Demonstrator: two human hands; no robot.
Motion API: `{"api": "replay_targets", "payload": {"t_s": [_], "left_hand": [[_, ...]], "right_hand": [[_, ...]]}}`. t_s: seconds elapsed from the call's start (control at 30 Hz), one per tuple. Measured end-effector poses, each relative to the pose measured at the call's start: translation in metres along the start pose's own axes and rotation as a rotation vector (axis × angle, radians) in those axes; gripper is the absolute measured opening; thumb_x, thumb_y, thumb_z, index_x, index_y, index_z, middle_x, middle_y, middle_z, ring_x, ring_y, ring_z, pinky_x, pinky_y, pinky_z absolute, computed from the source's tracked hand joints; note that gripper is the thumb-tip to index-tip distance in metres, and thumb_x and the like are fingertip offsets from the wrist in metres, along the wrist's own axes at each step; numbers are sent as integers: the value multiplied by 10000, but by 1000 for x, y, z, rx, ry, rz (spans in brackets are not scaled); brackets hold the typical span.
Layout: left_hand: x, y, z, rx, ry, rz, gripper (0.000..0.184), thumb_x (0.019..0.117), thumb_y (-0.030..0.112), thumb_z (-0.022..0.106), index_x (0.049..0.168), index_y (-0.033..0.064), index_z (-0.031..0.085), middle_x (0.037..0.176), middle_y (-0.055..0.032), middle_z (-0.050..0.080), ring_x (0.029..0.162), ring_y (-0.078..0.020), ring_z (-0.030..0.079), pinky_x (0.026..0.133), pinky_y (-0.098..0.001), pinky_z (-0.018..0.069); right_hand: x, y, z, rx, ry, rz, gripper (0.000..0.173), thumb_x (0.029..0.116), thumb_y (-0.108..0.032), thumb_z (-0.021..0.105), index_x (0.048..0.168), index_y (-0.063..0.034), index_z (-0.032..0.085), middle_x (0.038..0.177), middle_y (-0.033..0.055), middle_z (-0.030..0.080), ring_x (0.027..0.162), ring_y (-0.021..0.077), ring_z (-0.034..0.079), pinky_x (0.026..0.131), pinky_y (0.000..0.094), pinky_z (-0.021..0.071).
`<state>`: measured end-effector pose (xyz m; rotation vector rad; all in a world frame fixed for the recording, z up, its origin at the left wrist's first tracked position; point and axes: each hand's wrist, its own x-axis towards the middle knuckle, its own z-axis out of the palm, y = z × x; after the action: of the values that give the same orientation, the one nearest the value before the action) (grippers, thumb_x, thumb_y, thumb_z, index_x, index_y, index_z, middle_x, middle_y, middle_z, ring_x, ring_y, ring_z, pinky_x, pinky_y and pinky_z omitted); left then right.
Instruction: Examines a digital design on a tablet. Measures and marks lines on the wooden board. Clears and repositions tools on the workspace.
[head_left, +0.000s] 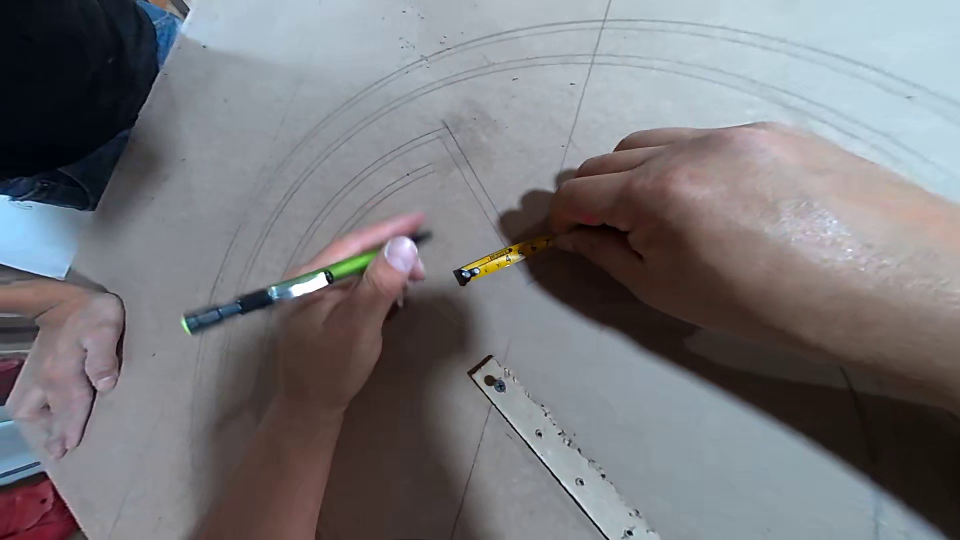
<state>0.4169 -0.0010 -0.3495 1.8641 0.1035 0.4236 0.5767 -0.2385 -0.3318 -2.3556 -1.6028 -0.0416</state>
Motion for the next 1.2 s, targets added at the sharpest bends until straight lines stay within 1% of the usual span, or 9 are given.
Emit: {"api": "replay_targets", "payload": {"t_s": [0.1,0.17,0.3,0.5,0.77,1.0,1.07,1.13,1.2], "left_hand": [[-13,4,-3,88,-28,-19,184,983,149,690,1103,28,759,869,-57,746,658,-135,676,573,-263,592],[-10,7,-2,155,-62,-26,151,938,112,717,1079,59,733,813,-27,727,605,-113,654,506,-231,560],[-6,8,0,212,-96,-9,103,910,73,737,1013,77,738,783,11,713,582,-73,628,481,-194,530],[-7,10,4,242,-73,-23,93,905,79,748,997,88,747,754,34,693,552,-51,588,450,-175,484],[-8,10,4,260,-68,-28,86,907,108,752,993,103,755,764,33,710,578,-60,623,483,-183,522],[-7,9,3,255,-72,-33,78,917,133,750,993,119,763,746,38,695,546,-60,591,451,-183,489],[-7,8,2,234,-58,-44,79,930,142,742,999,111,762,766,20,708,560,-78,606,466,-204,506],[-6,3,-2,126,-30,-60,111,950,119,714,1033,52,743,822,-49,738,614,-128,662,518,-249,568],[-5,-3,-4,-2,0,-47,125,971,86,676,1050,-4,711,850,-108,735,635,-167,677,541,-281,586]], "right_hand": [[-2,2,3,26,18,-7,199,1005,-266,528,919,-203,696,819,-38,650,716,177,636,540,385,467],[0,3,3,26,30,-5,197,1000,-267,535,918,-202,702,811,-32,651,711,179,644,530,387,472],[2,2,1,-9,23,9,233,997,-291,485,896,-225,684,809,-35,647,735,190,650,537,410,468],[-1,3,3,24,37,10,212,999,-286,529,924,-201,708,811,-27,666,716,186,660,530,398,473],[1,-1,-1,6,8,19,215,989,-238,529,894,-205,719,823,-40,686,739,178,661,543,393,468],[1,-3,-2,-39,-13,15,177,1003,-256,541,936,-202,696,841,-37,661,749,181,649,558,392,469],[2,-2,-2,-37,-15,13,185,1003,-254,531,945,-203,699,855,-38,668,763,181,654,565,392,474],[3,0,-1,-14,-13,27,191,1002,-261,535,926,-220,705,844,-51,672,765,169,656,570,388,483],[3,0,-3,1,-32,91,162,984,-297,555,872,-261,667,765,-75,610,709,138,622,538,379,460]]}}
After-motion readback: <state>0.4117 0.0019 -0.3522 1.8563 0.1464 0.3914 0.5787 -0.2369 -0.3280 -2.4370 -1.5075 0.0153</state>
